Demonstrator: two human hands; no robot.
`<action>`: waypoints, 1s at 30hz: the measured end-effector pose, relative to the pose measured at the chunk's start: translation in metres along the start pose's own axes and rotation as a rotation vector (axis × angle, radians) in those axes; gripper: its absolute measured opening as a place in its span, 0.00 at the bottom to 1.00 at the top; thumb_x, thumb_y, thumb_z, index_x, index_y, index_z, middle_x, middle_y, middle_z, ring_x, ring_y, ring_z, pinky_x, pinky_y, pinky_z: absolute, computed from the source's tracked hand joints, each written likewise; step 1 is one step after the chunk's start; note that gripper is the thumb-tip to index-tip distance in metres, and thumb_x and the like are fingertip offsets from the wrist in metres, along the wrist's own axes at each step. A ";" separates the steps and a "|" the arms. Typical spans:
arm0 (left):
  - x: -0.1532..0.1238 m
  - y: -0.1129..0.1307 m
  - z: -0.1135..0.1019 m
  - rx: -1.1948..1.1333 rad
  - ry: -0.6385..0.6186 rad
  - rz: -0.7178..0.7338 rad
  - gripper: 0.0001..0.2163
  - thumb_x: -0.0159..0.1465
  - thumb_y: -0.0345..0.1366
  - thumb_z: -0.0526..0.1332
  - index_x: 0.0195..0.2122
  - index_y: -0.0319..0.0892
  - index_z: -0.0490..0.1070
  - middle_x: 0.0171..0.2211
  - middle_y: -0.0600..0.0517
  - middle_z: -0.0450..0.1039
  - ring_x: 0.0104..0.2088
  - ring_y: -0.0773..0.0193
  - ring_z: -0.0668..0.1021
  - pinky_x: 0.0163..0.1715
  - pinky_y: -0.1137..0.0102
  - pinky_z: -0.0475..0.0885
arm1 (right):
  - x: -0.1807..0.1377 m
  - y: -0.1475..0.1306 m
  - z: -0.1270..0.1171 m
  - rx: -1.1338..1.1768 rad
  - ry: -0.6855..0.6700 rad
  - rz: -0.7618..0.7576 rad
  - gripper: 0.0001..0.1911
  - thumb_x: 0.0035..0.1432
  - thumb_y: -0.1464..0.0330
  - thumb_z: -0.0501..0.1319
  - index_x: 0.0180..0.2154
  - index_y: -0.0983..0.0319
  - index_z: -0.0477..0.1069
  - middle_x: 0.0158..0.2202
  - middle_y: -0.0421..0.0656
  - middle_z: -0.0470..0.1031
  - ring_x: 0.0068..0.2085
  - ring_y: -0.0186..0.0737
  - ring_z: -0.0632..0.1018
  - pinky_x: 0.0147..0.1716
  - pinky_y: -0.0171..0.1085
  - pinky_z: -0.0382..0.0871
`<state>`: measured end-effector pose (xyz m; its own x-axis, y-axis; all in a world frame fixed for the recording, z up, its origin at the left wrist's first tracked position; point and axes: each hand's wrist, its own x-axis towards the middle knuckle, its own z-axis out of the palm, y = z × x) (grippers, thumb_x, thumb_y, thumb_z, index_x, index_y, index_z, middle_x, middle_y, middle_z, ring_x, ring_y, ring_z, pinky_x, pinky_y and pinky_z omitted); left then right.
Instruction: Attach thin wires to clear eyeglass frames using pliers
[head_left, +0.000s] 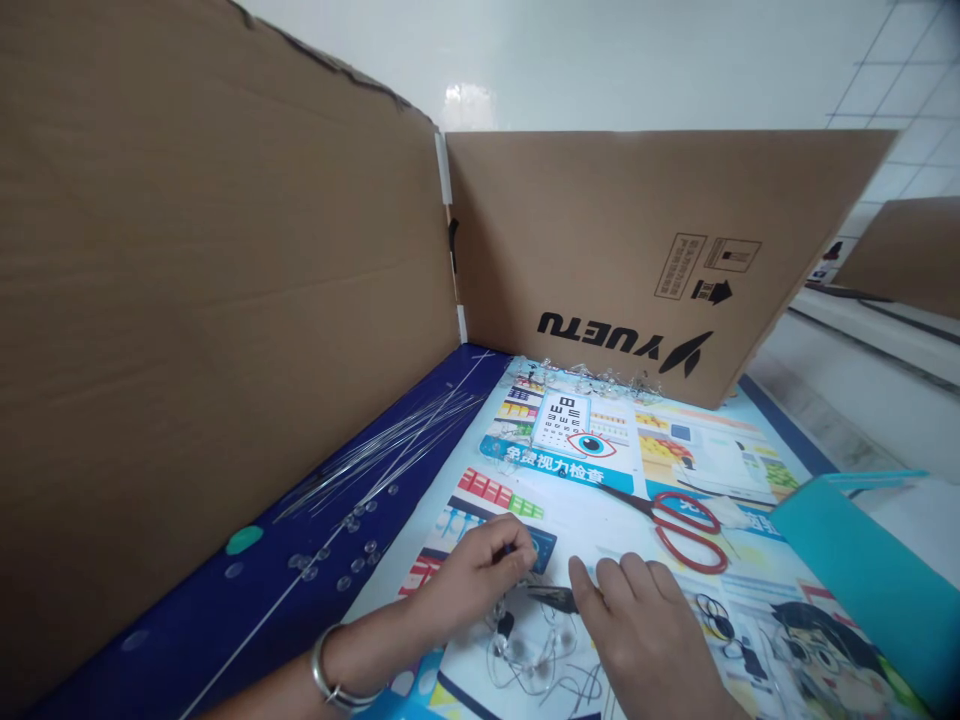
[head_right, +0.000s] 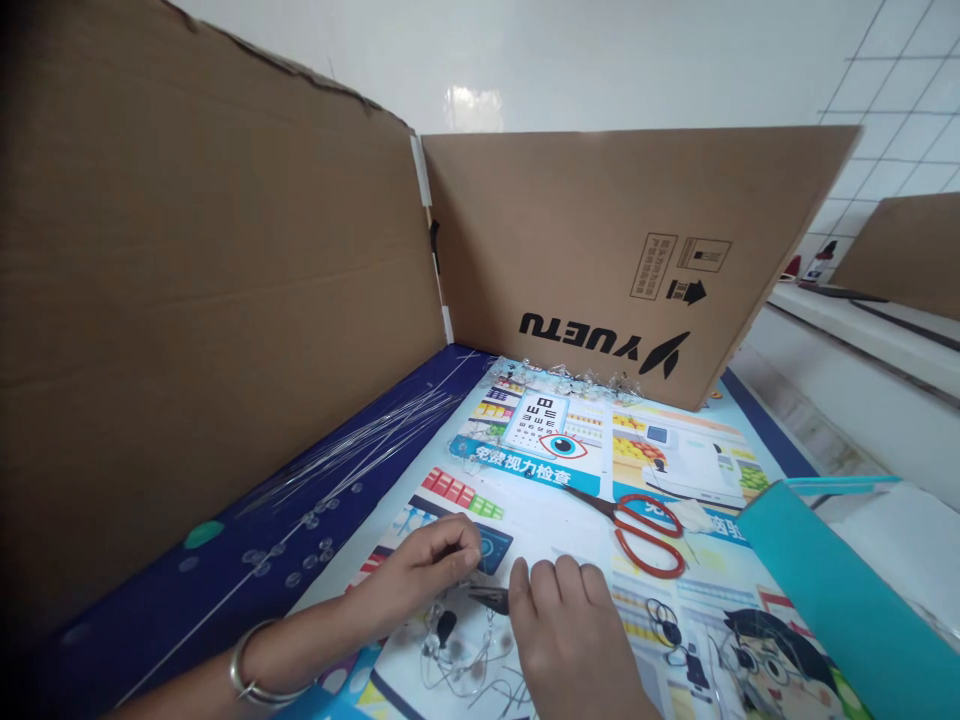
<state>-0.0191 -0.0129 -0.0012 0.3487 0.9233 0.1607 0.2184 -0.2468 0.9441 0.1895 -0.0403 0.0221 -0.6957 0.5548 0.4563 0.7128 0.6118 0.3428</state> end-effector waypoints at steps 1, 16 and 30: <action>0.000 0.001 0.001 -0.022 0.005 -0.007 0.12 0.64 0.40 0.54 0.27 0.39 0.64 0.26 0.54 0.62 0.28 0.67 0.65 0.30 0.73 0.61 | 0.000 0.000 0.000 0.000 0.000 0.007 0.18 0.51 0.77 0.51 0.45 0.66 0.68 0.28 0.45 0.65 0.30 0.44 0.64 0.29 0.43 0.53; -0.001 0.004 0.018 -0.129 0.046 -0.006 0.15 0.67 0.44 0.48 0.31 0.39 0.65 0.30 0.52 0.63 0.31 0.65 0.65 0.32 0.71 0.62 | -0.002 -0.009 0.010 0.076 0.031 0.004 0.17 0.55 0.75 0.51 0.46 0.65 0.68 0.28 0.45 0.64 0.30 0.43 0.64 0.30 0.43 0.54; 0.004 0.022 -0.018 0.415 -0.145 0.064 0.05 0.62 0.30 0.57 0.29 0.40 0.68 0.28 0.54 0.68 0.33 0.65 0.70 0.33 0.72 0.63 | -0.009 -0.003 0.013 0.039 -0.017 0.000 0.18 0.51 0.75 0.53 0.45 0.65 0.67 0.29 0.44 0.64 0.31 0.44 0.64 0.30 0.44 0.54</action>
<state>-0.0290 -0.0092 0.0253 0.4911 0.8589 0.1455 0.5293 -0.4268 0.7332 0.1924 -0.0394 0.0061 -0.6975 0.5637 0.4425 0.7088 0.6333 0.3105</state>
